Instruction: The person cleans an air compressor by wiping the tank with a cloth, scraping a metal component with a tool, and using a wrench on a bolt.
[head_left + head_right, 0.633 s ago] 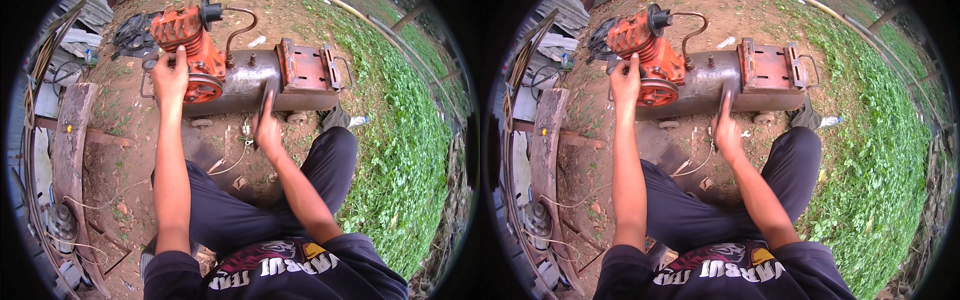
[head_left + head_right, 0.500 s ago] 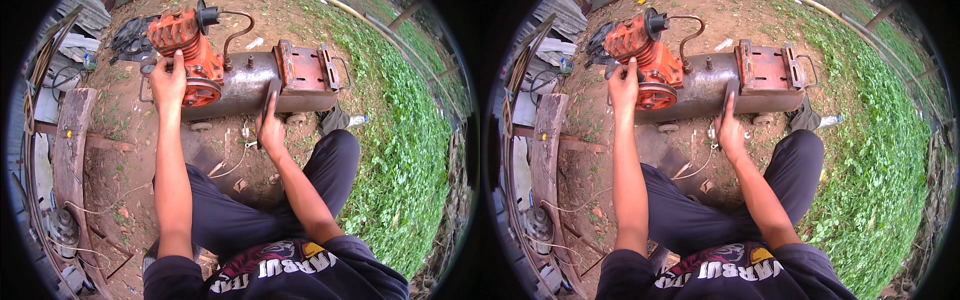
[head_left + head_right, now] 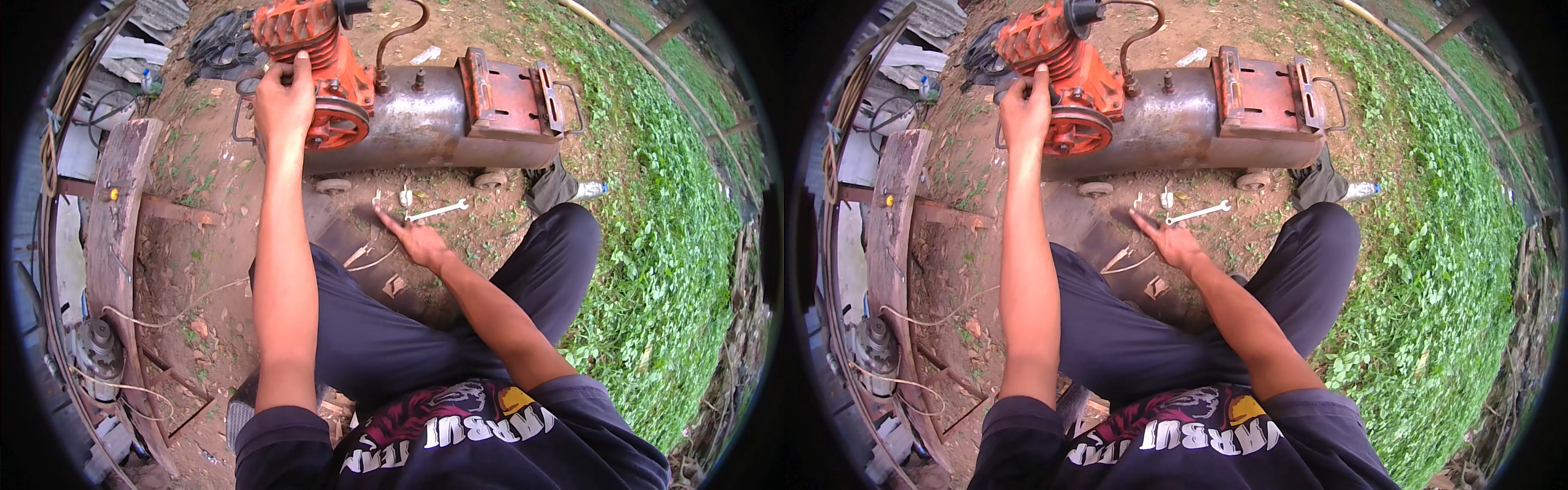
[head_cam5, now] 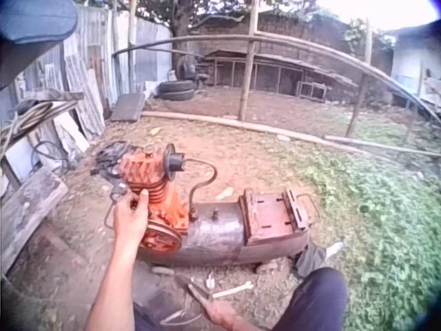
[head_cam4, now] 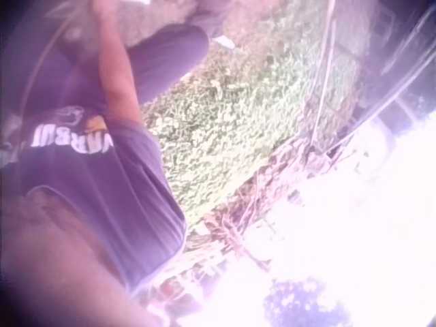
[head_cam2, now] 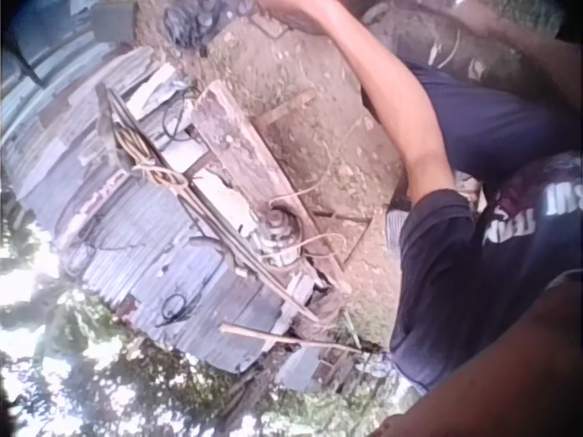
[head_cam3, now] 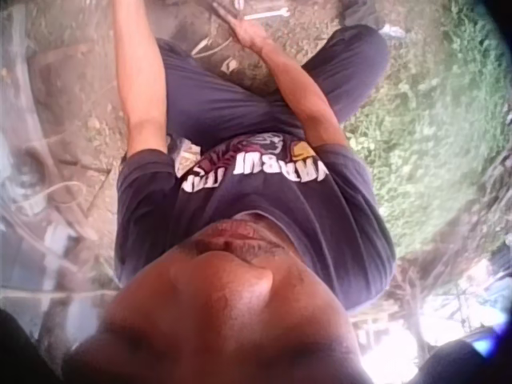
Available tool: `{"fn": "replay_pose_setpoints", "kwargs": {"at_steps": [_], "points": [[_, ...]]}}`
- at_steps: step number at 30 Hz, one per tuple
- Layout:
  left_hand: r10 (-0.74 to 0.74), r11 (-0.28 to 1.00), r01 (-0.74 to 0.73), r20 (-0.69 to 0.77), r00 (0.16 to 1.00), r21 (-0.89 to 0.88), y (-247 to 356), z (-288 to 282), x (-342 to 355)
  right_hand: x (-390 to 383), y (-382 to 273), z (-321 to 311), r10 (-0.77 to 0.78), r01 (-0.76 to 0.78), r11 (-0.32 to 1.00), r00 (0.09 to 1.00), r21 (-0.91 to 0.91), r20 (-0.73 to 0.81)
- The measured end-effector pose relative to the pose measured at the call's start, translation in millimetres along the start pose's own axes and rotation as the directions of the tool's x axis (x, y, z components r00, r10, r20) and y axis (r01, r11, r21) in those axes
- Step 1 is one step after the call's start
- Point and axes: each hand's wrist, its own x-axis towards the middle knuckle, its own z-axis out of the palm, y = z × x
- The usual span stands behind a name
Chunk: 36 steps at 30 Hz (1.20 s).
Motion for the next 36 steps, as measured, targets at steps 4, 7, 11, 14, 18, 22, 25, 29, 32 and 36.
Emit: {"fn": "replay_pose_setpoints", "kwargs": {"at_steps": [4,7,11,14,18,22,25,29,32,36], "points": [[0.022,1.0,-0.022,-0.003,1.0,-0.006,-4,0,1,-3,8,25,0.017,-0.017,1.0,0.916,-0.002,0.402],[0.008,1.0,-0.008,-0.007,1.0,0.026,0,3,-1,0,31,43,0.118,-0.067,0.983,0.945,-0.174,0.304],[0.0,0.997,0.002,-0.034,0.999,0.072,-1,-4,-4,12,52,35,0.304,-0.304,0.953,0.947,-0.018,0.106],[0.025,0.997,-0.021,-0.054,0.998,0.077,0,2,-4,32,86,40,0.424,-0.423,0.906,0.906,0.026,-0.02],[0.052,0.996,-0.044,-0.091,0.994,0.083,-2,5,-3,48,103,57,0.396,-0.398,0.912,0.918,-0.098,-0.031],[0.083,0.994,-0.074,-0.108,0.991,0.084,-3,3,-1,57,86,62,0.393,-0.378,0.898,0.919,-0.224,0.028],[0.053,0.996,-0.047,-0.078,0.995,0.076,3,8,-3,53,96,68,0.41,-0.39,0.878,0.912,-0.278,0.015],[0.032,0.995,-0.025,-0.072,0.997,0.094,0,0,-3,50,83,53,0.347,-0.341,0.894,0.937,-0.292,-0.032],[0.026,0.996,-0.02,-0.07,0.997,0.089,1,-1,-4,55,80,37,0.358,-0.359,0.921,0.933,-0.15,-0.038],[0.014,0.999,-0.011,-0.07,0.997,0.044,9,3,-6,62,88,31,0.372,-0.334,0.924,0.896,0.186,-0.242]]}}
